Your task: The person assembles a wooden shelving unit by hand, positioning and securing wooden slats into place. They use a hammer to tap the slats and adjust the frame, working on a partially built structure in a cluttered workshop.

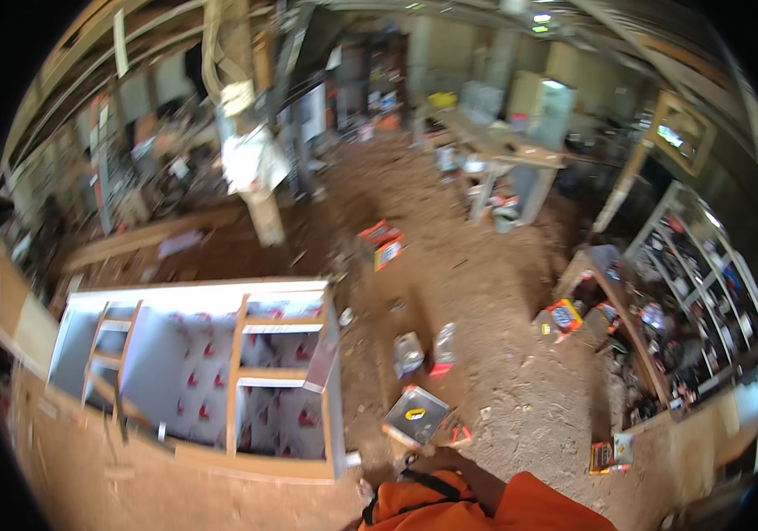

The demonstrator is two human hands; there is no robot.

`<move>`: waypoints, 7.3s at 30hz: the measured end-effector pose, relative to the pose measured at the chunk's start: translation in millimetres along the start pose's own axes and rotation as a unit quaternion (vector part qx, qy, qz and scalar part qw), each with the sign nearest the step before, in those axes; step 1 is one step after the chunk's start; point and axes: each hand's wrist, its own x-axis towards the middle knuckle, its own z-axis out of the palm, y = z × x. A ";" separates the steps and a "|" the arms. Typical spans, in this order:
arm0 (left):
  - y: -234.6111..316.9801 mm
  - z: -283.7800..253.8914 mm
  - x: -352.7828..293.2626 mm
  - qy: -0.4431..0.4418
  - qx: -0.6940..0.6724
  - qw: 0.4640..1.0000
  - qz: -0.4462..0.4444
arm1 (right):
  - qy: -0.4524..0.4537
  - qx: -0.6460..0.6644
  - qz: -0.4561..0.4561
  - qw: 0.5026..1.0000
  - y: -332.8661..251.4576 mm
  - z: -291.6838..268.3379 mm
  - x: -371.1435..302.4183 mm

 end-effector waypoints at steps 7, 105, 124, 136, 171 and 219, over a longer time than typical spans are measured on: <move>-28.5 46.5 -36.0 -0.004 -0.030 0.997 -0.065 | -0.042 0.255 0.126 0.958 21.3 4.6 30.3; -63.9 -431.8 367.1 0.239 0.279 0.930 0.029 | 0.059 0.196 0.140 0.969 -124.9 -37.5 217.2; -74.1 -472.4 385.8 0.221 0.268 0.915 0.204 | 0.056 0.297 0.326 0.896 -196.3 -14.5 205.7; -92.5 -431.8 391.9 0.487 -0.006 0.868 0.097 | 0.023 0.291 0.267 0.918 -210.5 -81.4 238.9; -107.0 -450.0 433.0 0.433 0.069 0.898 -0.046 | -0.148 -0.083 -0.055 0.984 -497.2 -144.6 548.0; -88.3 -443.2 441.3 0.513 0.279 0.807 0.087 | -0.112 0.238 0.106 0.959 -363.8 -198.5 416.1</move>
